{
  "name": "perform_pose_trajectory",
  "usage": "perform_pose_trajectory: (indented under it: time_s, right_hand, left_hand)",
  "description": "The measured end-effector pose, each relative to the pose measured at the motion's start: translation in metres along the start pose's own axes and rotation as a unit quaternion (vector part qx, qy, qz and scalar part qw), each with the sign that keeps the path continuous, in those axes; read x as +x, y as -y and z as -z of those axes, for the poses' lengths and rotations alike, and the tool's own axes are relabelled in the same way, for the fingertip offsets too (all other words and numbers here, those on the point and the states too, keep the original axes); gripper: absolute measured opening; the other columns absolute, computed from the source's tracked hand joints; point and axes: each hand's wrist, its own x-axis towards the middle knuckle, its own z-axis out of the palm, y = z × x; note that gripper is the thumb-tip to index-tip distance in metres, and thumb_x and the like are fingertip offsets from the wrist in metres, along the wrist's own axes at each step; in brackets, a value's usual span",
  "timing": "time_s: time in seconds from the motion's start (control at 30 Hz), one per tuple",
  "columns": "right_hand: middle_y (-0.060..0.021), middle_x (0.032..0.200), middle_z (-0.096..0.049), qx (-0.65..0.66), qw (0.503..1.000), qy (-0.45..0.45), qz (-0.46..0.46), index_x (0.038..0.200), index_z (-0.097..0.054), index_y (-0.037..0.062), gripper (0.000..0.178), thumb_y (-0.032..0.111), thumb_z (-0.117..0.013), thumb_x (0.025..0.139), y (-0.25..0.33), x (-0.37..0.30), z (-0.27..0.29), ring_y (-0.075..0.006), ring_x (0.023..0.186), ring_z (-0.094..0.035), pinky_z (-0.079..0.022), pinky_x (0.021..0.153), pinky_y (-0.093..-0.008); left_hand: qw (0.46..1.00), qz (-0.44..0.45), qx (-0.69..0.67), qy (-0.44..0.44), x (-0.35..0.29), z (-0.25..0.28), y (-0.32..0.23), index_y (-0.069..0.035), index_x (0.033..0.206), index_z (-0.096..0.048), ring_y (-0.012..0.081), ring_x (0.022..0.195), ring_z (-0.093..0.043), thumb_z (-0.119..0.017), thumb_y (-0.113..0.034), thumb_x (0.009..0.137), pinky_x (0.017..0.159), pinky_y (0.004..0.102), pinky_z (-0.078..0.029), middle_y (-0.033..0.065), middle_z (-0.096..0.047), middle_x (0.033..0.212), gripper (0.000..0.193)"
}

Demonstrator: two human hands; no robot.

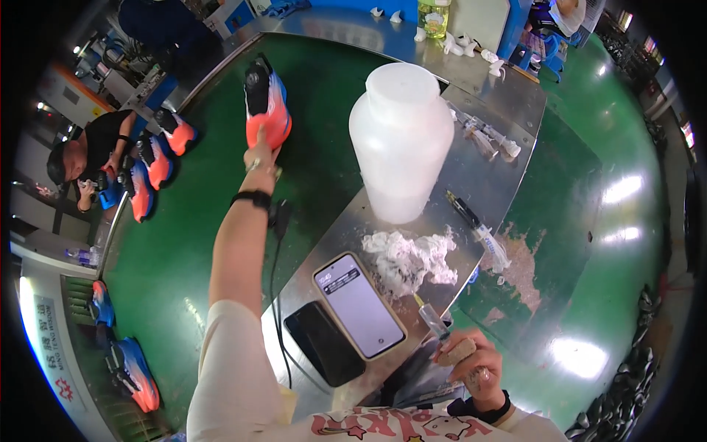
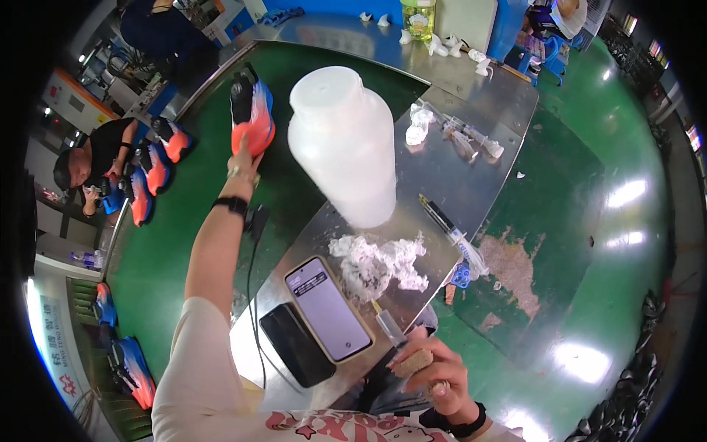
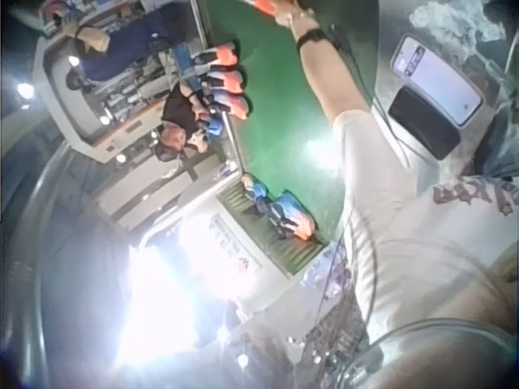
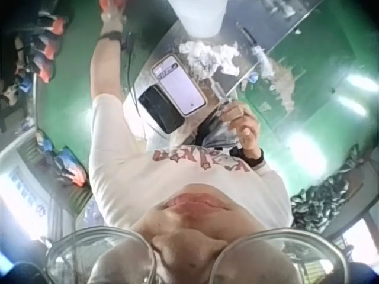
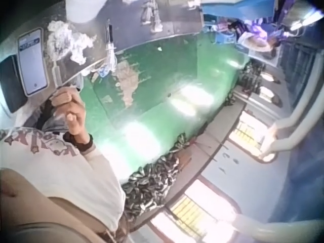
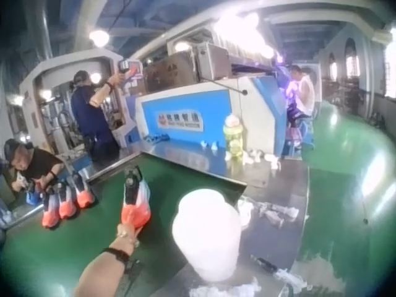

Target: Using a syringe to inject adhesive or sealant into the gap between the sole and the upper of athletic shoes.

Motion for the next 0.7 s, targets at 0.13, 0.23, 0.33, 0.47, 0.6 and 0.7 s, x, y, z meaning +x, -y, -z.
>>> perform_pose_trajectory:
  time_s: [0.13, 0.23, 0.33, 0.47, 0.6, 0.7]
  right_hand:
    - [-0.0214, 0.100, -0.055, -0.001, 0.999, 0.015, 0.035, 0.072, -0.064, -0.0003, 0.048, 0.038, -0.042, 0.092, 0.004, -0.003, -0.005, -0.0301, 0.081, -0.062, -0.049, 0.072, -0.0386]
    - [-0.0205, 0.102, -0.056, -0.055, 0.996, 0.034, 0.054, 0.075, -0.063, 0.0013, 0.041, 0.032, -0.043, 0.092, 0.004, 0.000, -0.001, -0.0276, 0.088, -0.059, -0.046, 0.077, -0.0377]
    - [-0.0199, 0.098, -0.058, -0.066, 0.992, 0.035, 0.099, 0.077, -0.061, 0.0006, 0.041, 0.032, -0.040, 0.095, -0.008, 0.004, 0.002, -0.0277, 0.096, -0.054, -0.044, 0.082, -0.0378]
    - [-0.0198, 0.100, -0.055, -0.042, 0.994, 0.015, 0.101, 0.077, -0.060, -0.0011, 0.042, 0.030, -0.038, 0.096, -0.025, 0.007, -0.008, -0.0258, 0.097, -0.054, -0.045, 0.082, -0.0371]
    - [-0.0172, 0.106, -0.053, -0.037, 0.996, 0.010, 0.076, 0.075, -0.059, -0.0030, 0.043, 0.028, -0.039, 0.096, -0.032, 0.003, -0.017, -0.0242, 0.095, -0.054, -0.046, 0.080, -0.0347]
    - [-0.0161, 0.109, -0.053, -0.070, 0.996, -0.005, 0.047, 0.074, -0.059, -0.0038, 0.043, 0.027, -0.039, 0.096, -0.032, -0.003, -0.029, -0.0234, 0.094, -0.054, -0.045, 0.080, -0.0342]
  left_hand:
    - [0.991, -0.023, 0.126, 0.047, -0.067, 0.128, -0.004, 0.007, 0.113, -0.049, 0.0256, 0.097, -0.059, -0.071, -0.042, 0.077, 0.076, 0.0390, -0.057, 0.0140, -0.056, 0.112, 0.065]
    - [0.981, 0.056, 0.035, 0.180, -0.173, 0.218, -0.032, -0.001, 0.124, -0.045, 0.0240, 0.112, -0.053, -0.064, -0.033, 0.085, 0.091, 0.0427, -0.048, 0.0104, -0.049, 0.128, 0.053]
    - [0.943, 0.056, -0.043, 0.327, -0.305, 0.279, -0.054, -0.007, 0.135, -0.036, 0.0244, 0.124, -0.043, -0.049, -0.029, 0.094, 0.105, 0.0407, -0.036, 0.0098, -0.041, 0.137, 0.048]
    - [0.988, 0.095, -0.024, 0.118, -0.461, 0.398, -0.026, 0.000, 0.133, -0.035, 0.0270, 0.119, -0.049, -0.047, -0.031, 0.094, 0.100, 0.0415, -0.042, 0.0155, -0.048, 0.131, 0.051]
    - [0.989, 0.131, -0.061, -0.007, -0.559, 0.493, 0.001, 0.001, 0.121, -0.047, 0.0261, 0.108, -0.056, -0.052, -0.026, 0.092, 0.091, 0.0401, -0.049, 0.0149, -0.055, 0.120, 0.040]
    - [0.992, 0.098, 0.057, -0.058, -0.592, 0.529, 0.002, -0.001, 0.124, -0.046, 0.0220, 0.107, -0.057, -0.053, -0.031, 0.092, 0.089, 0.0318, -0.049, 0.0120, -0.055, 0.121, 0.044]
